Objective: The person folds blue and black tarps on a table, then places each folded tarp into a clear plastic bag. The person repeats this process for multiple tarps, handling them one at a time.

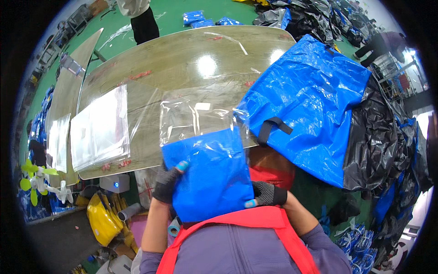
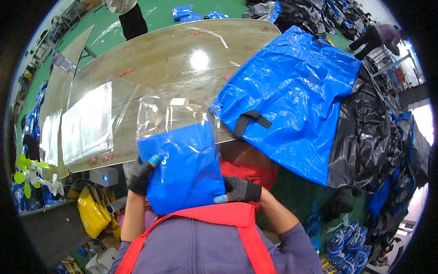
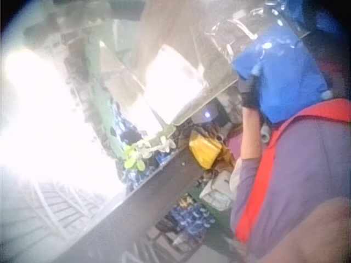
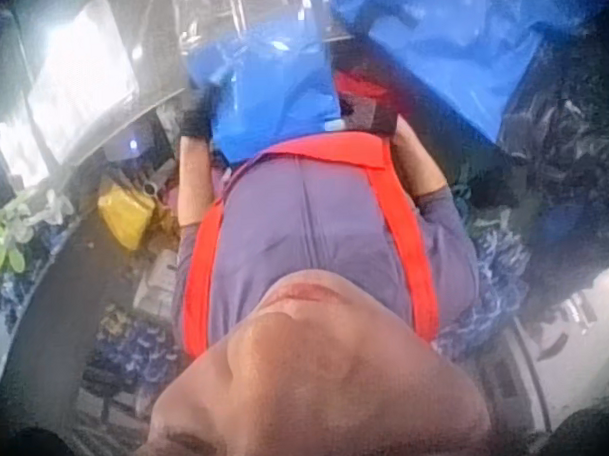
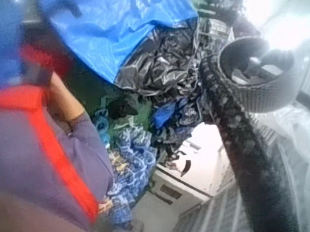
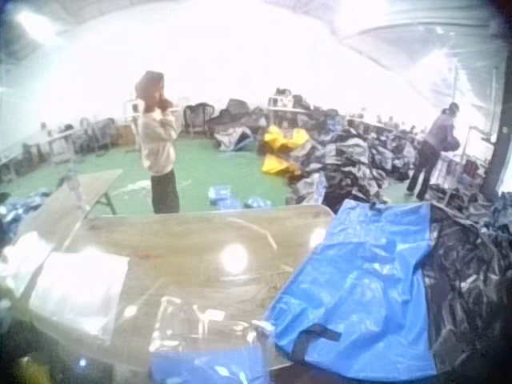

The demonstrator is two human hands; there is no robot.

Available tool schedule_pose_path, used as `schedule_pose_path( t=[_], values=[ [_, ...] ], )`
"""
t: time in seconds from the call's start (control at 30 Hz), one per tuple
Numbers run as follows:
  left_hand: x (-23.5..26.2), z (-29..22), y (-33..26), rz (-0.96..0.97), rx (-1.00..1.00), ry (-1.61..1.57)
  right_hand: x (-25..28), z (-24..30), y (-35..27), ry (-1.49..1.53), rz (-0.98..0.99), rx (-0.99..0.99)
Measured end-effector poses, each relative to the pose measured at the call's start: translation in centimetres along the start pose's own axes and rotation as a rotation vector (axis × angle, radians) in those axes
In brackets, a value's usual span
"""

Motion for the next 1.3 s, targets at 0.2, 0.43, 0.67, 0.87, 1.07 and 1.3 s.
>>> schedule_pose_path(
  t=[0.2,0.43,0.67,0.87,1.07,1.3],
  values=[
    [-1.0,2.5,-2.1,-0.02,-0.283,0.089,2.2,3.8,2.7,-0.129,-0.642,0.408],
    [1.2,0.5,2.2,0.078,-0.246,0.113,-0.7,0.1,2.2,0.152,-0.16,0.028],
    [-1.4,4.7,1.8,0.11,-0.223,0.287,1.1,0.0,1.7,0.192,-0.224,0.042],
    [-0.8,3.3,1.8,0.092,-0.157,0.211,-2.1,-4.5,-0.6,0.214,-0.55,0.098],
    [-2.3,-0.7,1.8,0.174,-0.185,0.037,0.0,-3.4,-0.6,0.311,-0.458,-0.086],
    [-1.3,2.4,0.2,0.284,-0.116,0.284,2.1,2.2,-0.7,0.171,-0.629,0.219]
  ],
)
Point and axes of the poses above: each hand's wrist, its own y-axis towards the middle knuckle, its own x-axis out of the back of the hand, z = x × y, the point moved 2 cm from there along y, towards the middle knuckle, and after that the axes turned 6 degrees about z, right-handed, at the moved point
